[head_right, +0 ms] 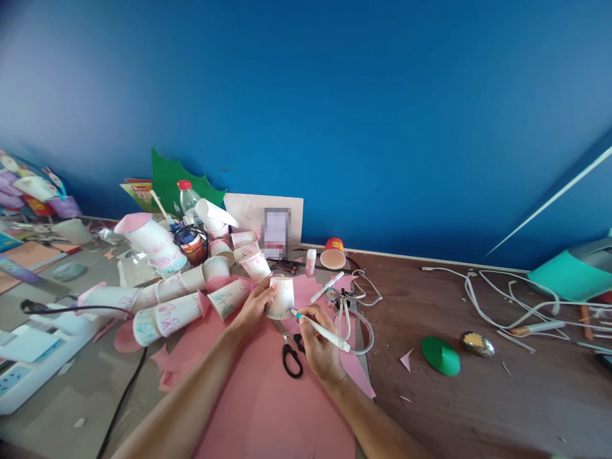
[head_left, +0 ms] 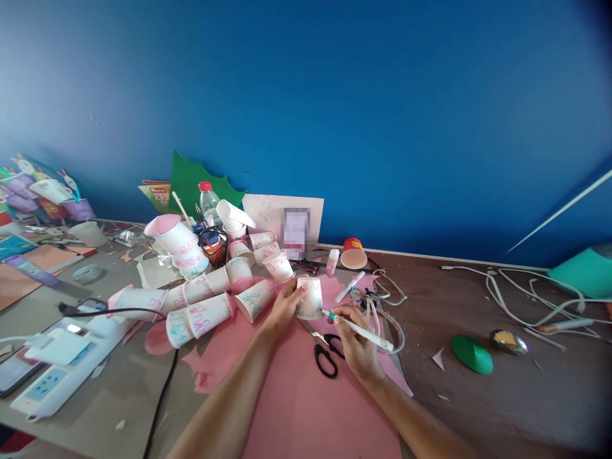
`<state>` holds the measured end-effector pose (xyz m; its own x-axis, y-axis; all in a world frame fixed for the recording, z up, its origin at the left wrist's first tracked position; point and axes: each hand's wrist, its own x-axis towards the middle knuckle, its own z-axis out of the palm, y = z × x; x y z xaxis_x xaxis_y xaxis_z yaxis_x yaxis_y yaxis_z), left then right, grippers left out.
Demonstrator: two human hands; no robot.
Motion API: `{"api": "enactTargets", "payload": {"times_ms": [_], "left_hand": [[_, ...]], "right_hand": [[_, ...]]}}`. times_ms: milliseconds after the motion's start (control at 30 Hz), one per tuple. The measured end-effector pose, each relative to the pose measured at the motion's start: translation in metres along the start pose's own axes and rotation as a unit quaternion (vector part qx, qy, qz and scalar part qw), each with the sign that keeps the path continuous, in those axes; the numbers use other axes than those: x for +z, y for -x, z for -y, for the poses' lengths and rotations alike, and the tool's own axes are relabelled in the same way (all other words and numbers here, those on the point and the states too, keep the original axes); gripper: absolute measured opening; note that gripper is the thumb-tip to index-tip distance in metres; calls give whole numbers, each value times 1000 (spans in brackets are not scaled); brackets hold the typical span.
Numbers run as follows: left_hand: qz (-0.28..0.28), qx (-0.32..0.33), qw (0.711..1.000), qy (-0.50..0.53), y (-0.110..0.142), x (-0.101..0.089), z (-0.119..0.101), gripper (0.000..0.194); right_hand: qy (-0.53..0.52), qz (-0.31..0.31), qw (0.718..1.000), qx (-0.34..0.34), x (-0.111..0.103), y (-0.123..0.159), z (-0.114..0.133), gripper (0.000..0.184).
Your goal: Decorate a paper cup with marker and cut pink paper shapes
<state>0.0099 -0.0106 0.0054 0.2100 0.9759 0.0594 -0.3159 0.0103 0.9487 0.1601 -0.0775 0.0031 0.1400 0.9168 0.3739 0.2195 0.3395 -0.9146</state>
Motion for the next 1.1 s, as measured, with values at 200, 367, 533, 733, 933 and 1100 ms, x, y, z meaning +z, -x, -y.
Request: {"api": "enactTargets", "payload": {"times_ms": [200, 367, 533, 733, 933, 1100], "left_hand": [[-4, -7, 1000, 23, 1, 1, 0, 33], [-4, -3, 1000, 14, 0, -1, 1, 31], [-16, -8, 1000, -9, -1, -1, 2, 34], [-12, 2, 1000, 0, -2, -3, 7, 33], [-9, 7, 1000, -1, -1, -4, 7, 32], [-17, -2, 1000, -14, -2, -4, 6, 33]], "right_hand": [[-1, -1, 1000, 22, 1, 1, -1, 13], [-9, 7, 999, 35, 0, 2, -2, 14], [-4, 4, 1000, 24, 0, 2, -1, 12], [-4, 16, 1000, 2, 0, 1, -2, 16], [-11, 23, 1000, 10, -1, 3, -3, 14], [-16, 27, 999, 22, -1, 1, 0, 16]]}}
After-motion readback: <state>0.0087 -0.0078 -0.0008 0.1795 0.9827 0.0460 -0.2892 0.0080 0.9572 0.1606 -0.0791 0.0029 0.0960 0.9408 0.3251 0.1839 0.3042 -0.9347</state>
